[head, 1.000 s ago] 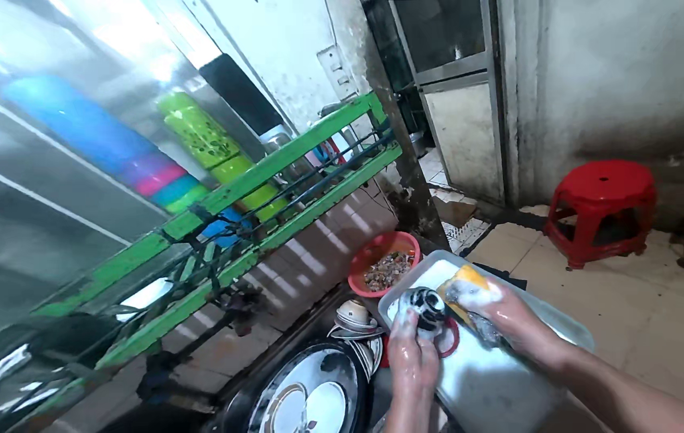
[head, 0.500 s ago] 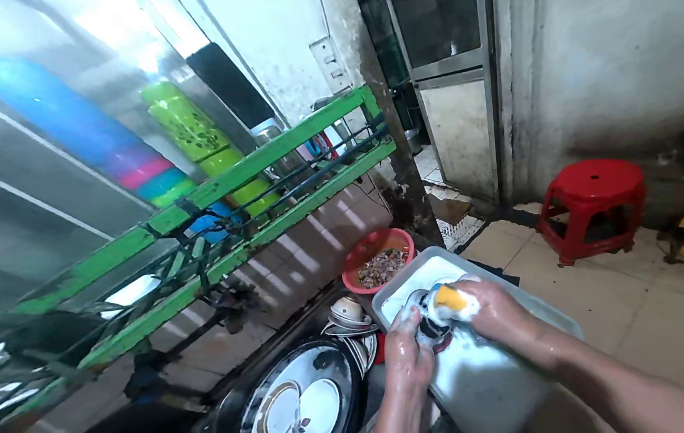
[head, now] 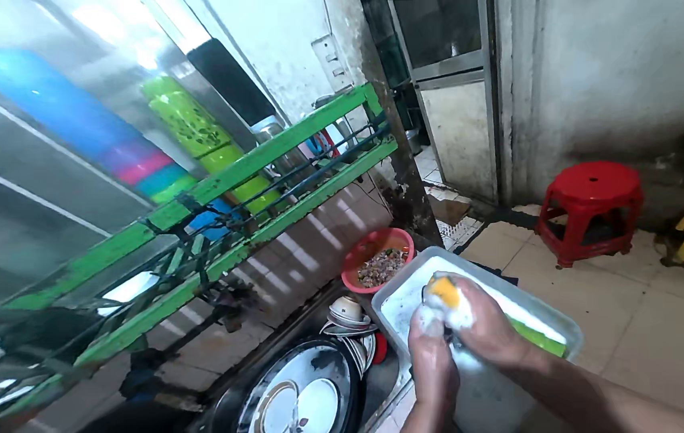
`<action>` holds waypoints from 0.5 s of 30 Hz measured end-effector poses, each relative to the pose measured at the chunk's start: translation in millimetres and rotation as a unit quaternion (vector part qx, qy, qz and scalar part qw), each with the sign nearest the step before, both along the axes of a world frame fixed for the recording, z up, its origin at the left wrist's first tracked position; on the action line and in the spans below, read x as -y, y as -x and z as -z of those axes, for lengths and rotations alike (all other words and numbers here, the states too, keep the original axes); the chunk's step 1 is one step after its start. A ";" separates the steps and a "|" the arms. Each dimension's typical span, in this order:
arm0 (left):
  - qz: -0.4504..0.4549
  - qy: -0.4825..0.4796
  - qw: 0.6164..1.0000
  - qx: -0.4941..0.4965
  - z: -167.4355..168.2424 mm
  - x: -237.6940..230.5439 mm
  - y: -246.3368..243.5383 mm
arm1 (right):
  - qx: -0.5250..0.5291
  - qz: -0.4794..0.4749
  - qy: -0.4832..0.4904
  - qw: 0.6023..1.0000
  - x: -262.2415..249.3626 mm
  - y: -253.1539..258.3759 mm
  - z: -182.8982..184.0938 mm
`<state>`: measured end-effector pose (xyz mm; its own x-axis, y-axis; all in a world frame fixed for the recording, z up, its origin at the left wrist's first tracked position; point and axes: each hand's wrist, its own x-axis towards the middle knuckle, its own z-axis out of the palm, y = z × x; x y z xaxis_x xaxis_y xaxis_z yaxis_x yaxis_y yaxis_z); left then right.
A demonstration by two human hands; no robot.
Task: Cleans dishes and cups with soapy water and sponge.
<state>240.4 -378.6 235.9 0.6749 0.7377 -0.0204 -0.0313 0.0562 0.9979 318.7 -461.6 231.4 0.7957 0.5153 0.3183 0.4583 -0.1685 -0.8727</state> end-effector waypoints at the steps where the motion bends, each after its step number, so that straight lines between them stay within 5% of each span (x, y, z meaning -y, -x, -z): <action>1: 0.013 -0.029 0.999 -0.005 1.9 2.9 1.9 | -0.072 0.011 0.007 0.997 -3.3 -4.7 -5.0; 4: 0.054 -0.106 0.993 0.002 8.6 7.4 13.6 | -0.301 0.010 0.043 0.953 -9.6 -33.1 -18.0; 9: 0.008 -0.103 0.995 -0.017 9.9 -8.3 9.7 | -0.086 0.041 0.033 0.995 -13.4 10.8 -7.4; 15: 0.007 0.031 0.999 0.027 2.3 -6.6 10.6 | -0.129 0.054 -0.014 0.990 -22.3 -21.0 -3.8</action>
<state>229.8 -372.1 233.5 0.6861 0.7269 -0.0296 -0.0832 0.1188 0.9894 339.6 -439.2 235.2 0.9025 0.4163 0.1101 0.2002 -0.1792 -0.9632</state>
